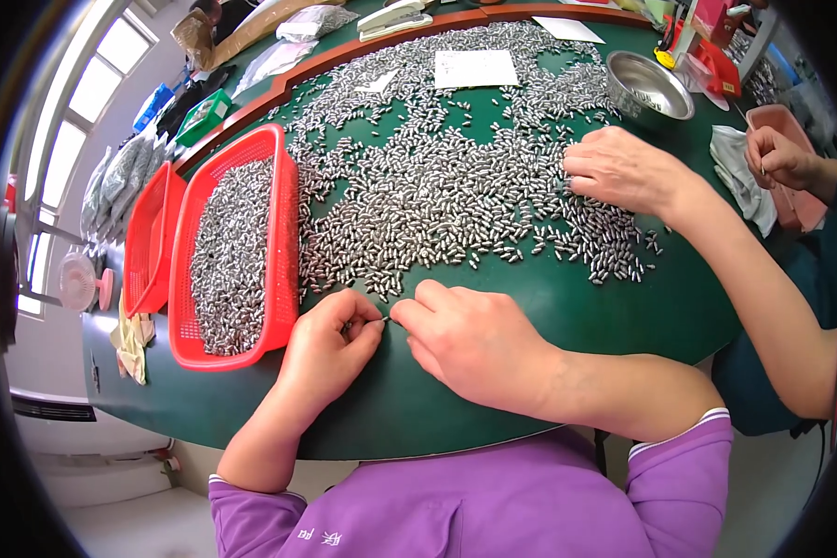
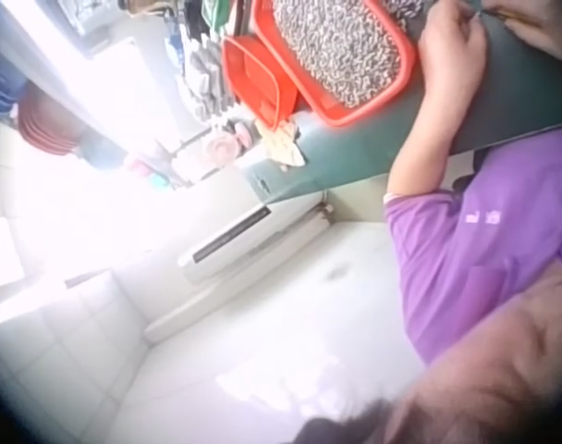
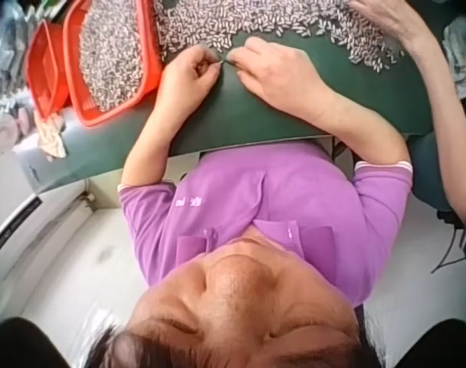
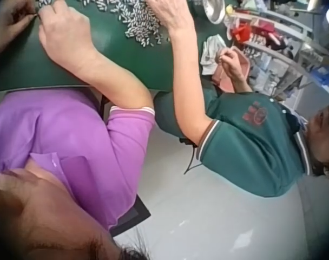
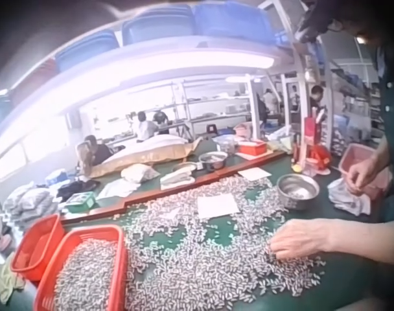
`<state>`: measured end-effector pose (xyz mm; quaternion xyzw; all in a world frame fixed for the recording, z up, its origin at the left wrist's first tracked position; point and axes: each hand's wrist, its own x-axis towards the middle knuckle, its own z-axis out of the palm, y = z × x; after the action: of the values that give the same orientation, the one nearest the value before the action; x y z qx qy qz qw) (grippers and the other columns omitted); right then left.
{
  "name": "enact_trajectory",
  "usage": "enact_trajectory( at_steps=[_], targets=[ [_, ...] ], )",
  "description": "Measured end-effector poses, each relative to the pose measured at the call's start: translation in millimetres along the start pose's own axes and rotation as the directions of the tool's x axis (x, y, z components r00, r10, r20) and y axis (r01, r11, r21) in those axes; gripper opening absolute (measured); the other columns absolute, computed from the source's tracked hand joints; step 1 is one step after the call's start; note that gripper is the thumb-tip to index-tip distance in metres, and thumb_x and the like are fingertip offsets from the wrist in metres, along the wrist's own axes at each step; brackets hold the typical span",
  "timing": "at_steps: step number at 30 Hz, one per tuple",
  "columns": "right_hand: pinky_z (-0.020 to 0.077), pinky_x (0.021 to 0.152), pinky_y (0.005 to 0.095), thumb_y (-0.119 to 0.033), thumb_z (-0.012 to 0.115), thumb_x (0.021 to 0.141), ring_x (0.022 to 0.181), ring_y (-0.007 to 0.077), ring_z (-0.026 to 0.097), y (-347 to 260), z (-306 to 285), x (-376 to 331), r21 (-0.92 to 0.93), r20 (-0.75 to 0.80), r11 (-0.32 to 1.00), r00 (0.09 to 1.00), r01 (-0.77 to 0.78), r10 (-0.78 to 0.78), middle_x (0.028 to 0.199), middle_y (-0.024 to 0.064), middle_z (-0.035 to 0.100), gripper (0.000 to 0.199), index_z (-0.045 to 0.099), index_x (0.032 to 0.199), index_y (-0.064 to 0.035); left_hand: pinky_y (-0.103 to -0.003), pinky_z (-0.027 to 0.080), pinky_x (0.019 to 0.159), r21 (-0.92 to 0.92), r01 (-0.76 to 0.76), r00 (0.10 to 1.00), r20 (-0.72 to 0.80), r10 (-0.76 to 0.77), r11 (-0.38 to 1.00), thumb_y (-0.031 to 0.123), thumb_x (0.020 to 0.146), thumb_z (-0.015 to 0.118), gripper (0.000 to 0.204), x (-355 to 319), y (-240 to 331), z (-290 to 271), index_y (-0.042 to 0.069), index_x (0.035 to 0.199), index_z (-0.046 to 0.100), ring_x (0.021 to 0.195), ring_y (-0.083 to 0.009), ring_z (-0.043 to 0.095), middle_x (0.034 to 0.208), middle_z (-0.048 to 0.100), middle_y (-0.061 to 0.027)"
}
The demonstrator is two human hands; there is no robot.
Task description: The recorder is sorting and inspecting small metal components at an industrial workbench.
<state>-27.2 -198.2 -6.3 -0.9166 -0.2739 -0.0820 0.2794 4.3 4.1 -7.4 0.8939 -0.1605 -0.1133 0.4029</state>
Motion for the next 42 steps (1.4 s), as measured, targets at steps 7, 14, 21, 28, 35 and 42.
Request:
enact_trajectory(
  at_steps=[7,14,21,28,35,42],
  targets=[
    [0.0516,0.058,0.0347,-0.012,0.065,0.08,0.072,0.022,0.061,1.3,2.8,0.9,-0.018,-0.014,1.0,1.0,0.014,-0.014,0.082,0.0061,0.051,0.017,0.057,0.096,-0.0085,-0.034,0.047,0.059,0.011,-0.011,1.0,-0.011,0.011,1.0,0.007,0.083,0.064,0.009,-0.1,-0.3,2.2,0.003,0.087,0.058,0.061,-0.0206,0.057,0.075,0.057,-0.0098],
    [0.0516,0.058,0.0348,-0.012,0.064,0.081,0.073,0.0219,0.06,0.1,2.4,1.0,-0.028,0.0,0.999,1.0,0.018,-0.018,0.082,0.0062,0.05,0.014,0.057,0.092,-0.0083,-0.034,0.047,0.058,0.0,-0.011,1.0,-0.018,0.011,1.0,0.006,0.083,0.064,0.008,-0.1,-0.3,3.2,0.002,0.086,0.058,0.061,-0.0207,0.057,0.074,0.057,-0.0101],
    [0.0512,0.059,0.0348,-0.011,0.064,0.08,0.072,0.022,0.059,-1.3,-0.3,0.9,-0.055,0.032,0.998,0.999,0.024,-0.022,0.081,0.0062,0.05,0.01,0.055,0.084,-0.008,-0.033,0.047,0.058,0.006,-0.002,1.0,-0.022,0.002,1.0,0.006,0.083,0.064,0.008,-0.6,2.3,4.2,0.002,0.084,0.057,0.06,-0.0202,0.056,0.073,0.056,-0.0096],
    [0.0511,0.059,0.0346,-0.011,0.064,0.08,0.072,0.0221,0.059,-0.5,-0.9,1.2,-0.056,0.028,0.998,0.999,0.027,-0.026,0.081,0.0062,0.05,0.01,0.055,0.084,-0.0081,-0.033,0.047,0.058,0.02,0.0,0.999,-0.039,0.001,1.0,0.006,0.082,0.064,0.009,-1.2,3.0,4.8,0.003,0.084,0.057,0.06,-0.0203,0.056,0.075,0.058,-0.0097],
    [0.0518,0.058,0.0345,-0.011,0.064,0.08,0.073,0.0216,0.06,0.0,0.9,3.3,-0.035,0.0,0.999,0.999,0.037,-0.037,0.081,0.0059,0.05,0.011,0.055,0.085,-0.0084,-0.033,0.048,0.058,0.023,0.023,0.999,-0.036,-0.022,0.999,0.008,0.082,0.065,0.01,-1.3,1.6,4.9,0.003,0.083,0.056,0.061,-0.0205,0.057,0.075,0.059,-0.0097],
    [0.0517,0.058,0.035,-0.011,0.064,0.08,0.072,0.0219,0.06,-0.1,3.1,2.0,-0.05,0.024,0.998,0.999,0.04,-0.038,0.08,0.0059,0.05,0.01,0.056,0.085,-0.0089,-0.034,0.047,0.058,0.03,0.036,0.999,-0.032,-0.035,0.999,0.009,0.083,0.065,0.01,-1.1,4.1,5.2,0.003,0.083,0.056,0.06,-0.0208,0.058,0.075,0.059,-0.0097]
  ],
)
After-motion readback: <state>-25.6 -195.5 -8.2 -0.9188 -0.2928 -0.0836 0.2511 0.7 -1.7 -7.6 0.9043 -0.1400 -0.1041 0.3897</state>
